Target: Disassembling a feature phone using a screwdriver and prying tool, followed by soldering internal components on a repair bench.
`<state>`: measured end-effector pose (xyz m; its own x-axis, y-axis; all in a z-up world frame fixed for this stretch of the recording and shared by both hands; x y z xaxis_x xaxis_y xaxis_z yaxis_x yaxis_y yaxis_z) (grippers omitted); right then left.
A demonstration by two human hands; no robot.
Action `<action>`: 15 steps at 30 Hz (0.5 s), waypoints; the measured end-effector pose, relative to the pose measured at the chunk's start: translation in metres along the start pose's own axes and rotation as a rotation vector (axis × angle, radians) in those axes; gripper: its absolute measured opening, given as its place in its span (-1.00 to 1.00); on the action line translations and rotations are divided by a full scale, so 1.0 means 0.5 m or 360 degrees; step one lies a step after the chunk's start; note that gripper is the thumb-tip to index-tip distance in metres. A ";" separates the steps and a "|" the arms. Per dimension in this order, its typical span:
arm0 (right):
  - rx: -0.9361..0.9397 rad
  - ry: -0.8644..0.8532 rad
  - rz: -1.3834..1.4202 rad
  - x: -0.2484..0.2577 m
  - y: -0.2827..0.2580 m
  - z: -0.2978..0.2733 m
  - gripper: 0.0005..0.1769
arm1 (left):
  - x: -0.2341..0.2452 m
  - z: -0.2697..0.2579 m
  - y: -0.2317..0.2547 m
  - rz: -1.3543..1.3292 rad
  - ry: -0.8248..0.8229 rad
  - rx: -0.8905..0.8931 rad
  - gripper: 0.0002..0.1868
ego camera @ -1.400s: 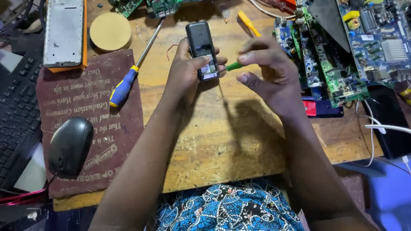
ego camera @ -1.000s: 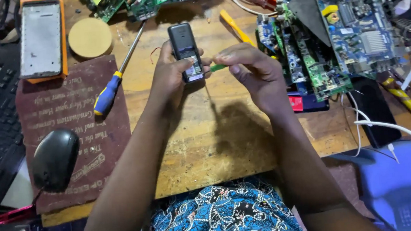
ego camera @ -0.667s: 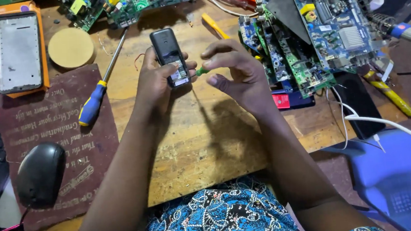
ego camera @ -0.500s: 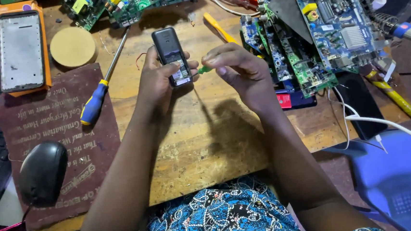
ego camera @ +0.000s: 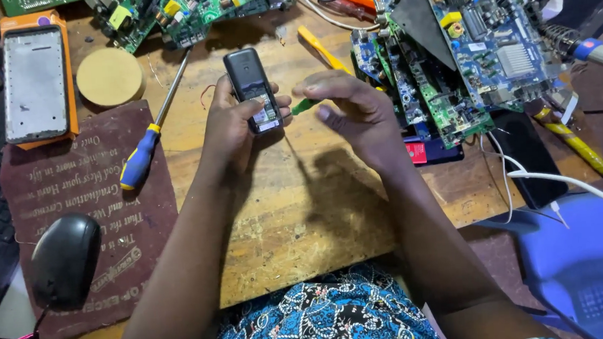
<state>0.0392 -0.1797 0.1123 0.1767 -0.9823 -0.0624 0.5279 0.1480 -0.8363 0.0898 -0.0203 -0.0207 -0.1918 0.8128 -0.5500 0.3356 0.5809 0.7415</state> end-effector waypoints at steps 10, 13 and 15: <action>0.0074 0.0516 -0.0255 0.064 0.004 0.007 -0.70 | -0.042 -0.039 0.020 0.0062 -0.0235 0.0023 -0.30; 0.0178 0.0588 -0.0369 0.083 -0.006 -0.004 -0.65 | -0.058 -0.049 0.006 0.0265 -0.0381 -0.0025 -0.02; 0.0203 0.0535 -0.0362 0.074 -0.026 -0.008 -0.64 | -0.061 -0.037 -0.009 0.0210 -0.0437 -0.0051 0.02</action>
<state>0.0357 -0.2183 0.1188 -0.2259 -0.9712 -0.0760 0.6246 -0.0845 -0.7764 0.0768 -0.0470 -0.0002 0.1098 0.8420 -0.5281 0.3111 0.4755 0.8228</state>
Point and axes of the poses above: each hand's wrist, its own z-axis towards the middle knuckle, its own x-axis out of the back of the hand, y = z × x, the point moved 10 cm from there along z, towards the middle knuckle, and after that the axes turned 9 degrees about y, right-handed, at the moved point
